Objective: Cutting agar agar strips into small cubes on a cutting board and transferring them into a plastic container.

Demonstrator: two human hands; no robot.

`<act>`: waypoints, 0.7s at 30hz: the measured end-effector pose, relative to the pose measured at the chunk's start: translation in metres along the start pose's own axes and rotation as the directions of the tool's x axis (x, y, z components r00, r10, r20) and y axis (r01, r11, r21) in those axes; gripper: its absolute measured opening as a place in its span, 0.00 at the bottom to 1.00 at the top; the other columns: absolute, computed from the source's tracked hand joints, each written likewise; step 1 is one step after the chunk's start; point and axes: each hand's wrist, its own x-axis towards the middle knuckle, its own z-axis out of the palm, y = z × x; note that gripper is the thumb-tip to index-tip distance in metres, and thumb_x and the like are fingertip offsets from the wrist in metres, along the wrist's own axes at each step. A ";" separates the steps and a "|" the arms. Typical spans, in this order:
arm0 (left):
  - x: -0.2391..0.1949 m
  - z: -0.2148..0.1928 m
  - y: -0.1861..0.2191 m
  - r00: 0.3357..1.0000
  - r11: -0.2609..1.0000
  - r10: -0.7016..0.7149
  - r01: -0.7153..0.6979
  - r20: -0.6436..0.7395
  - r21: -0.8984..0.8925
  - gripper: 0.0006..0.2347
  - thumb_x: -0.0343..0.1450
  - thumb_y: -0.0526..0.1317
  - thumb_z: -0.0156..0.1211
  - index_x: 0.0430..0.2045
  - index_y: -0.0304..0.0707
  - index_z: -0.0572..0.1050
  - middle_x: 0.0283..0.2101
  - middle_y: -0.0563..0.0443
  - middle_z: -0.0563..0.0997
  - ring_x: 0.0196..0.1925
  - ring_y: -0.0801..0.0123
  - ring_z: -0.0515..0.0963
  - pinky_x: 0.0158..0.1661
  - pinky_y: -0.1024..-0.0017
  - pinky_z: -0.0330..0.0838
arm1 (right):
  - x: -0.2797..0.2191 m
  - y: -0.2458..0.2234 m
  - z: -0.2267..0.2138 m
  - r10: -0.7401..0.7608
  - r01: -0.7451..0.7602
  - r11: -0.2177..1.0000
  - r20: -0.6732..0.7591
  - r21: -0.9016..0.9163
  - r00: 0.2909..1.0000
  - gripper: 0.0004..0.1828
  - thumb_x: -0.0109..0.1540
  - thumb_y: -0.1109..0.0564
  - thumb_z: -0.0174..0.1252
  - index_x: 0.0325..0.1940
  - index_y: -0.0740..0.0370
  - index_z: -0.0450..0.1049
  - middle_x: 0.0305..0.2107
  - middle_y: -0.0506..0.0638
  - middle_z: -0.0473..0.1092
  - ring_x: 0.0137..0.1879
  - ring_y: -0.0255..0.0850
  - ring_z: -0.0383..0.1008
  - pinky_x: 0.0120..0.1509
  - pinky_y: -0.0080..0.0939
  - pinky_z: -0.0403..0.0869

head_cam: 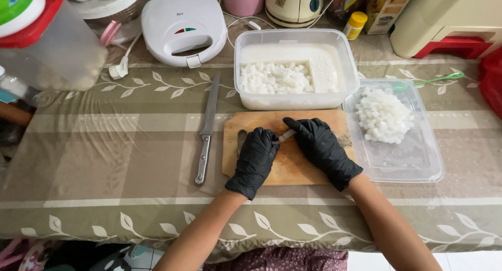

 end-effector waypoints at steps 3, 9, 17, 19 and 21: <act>-0.002 -0.010 -0.005 0.998 0.990 0.045 -0.040 0.033 -0.136 0.22 0.74 0.57 0.51 0.55 0.44 0.75 0.51 0.38 0.80 0.50 0.51 0.81 0.50 0.58 0.78 | 0.002 -0.001 -0.004 0.021 -0.020 1.000 -0.014 0.023 1.000 0.33 0.66 0.52 0.49 0.77 0.42 0.58 0.50 0.50 0.72 0.53 0.52 0.72 0.58 0.52 0.73; -0.020 0.000 -0.001 0.992 0.984 0.058 -0.038 0.110 -0.177 0.24 0.73 0.58 0.53 0.60 0.48 0.71 0.57 0.41 0.77 0.56 0.53 0.78 0.55 0.57 0.75 | -0.001 0.004 -0.005 0.027 -0.026 0.989 -0.006 0.146 1.000 0.30 0.67 0.51 0.50 0.75 0.45 0.63 0.46 0.53 0.71 0.52 0.53 0.72 0.55 0.52 0.74; 0.000 -0.015 -0.012 0.964 0.953 0.084 -0.002 0.254 -0.304 0.18 0.73 0.57 0.52 0.52 0.51 0.73 0.44 0.52 0.79 0.46 0.61 0.80 0.49 0.64 0.77 | -0.008 0.001 -0.001 -0.041 0.045 0.993 -0.037 0.105 0.998 0.31 0.69 0.52 0.46 0.78 0.45 0.57 0.46 0.53 0.69 0.52 0.52 0.71 0.55 0.50 0.74; 0.006 -0.021 -0.014 0.952 0.951 0.088 0.008 0.294 -0.310 0.17 0.73 0.58 0.50 0.49 0.55 0.73 0.41 0.57 0.77 0.43 0.65 0.80 0.47 0.66 0.78 | -0.009 -0.004 -0.007 -0.054 0.059 0.990 -0.043 0.130 0.998 0.30 0.69 0.52 0.45 0.78 0.47 0.57 0.46 0.54 0.69 0.52 0.53 0.71 0.56 0.51 0.74; 0.041 -0.062 -0.024 0.948 0.940 0.098 0.011 0.303 -0.340 0.16 0.73 0.58 0.52 0.47 0.54 0.74 0.40 0.56 0.78 0.43 0.64 0.81 0.48 0.67 0.77 | -0.007 -0.010 -0.017 -0.074 0.072 0.994 0.013 0.076 0.997 0.30 0.70 0.52 0.43 0.78 0.46 0.55 0.47 0.54 0.69 0.53 0.53 0.70 0.56 0.51 0.74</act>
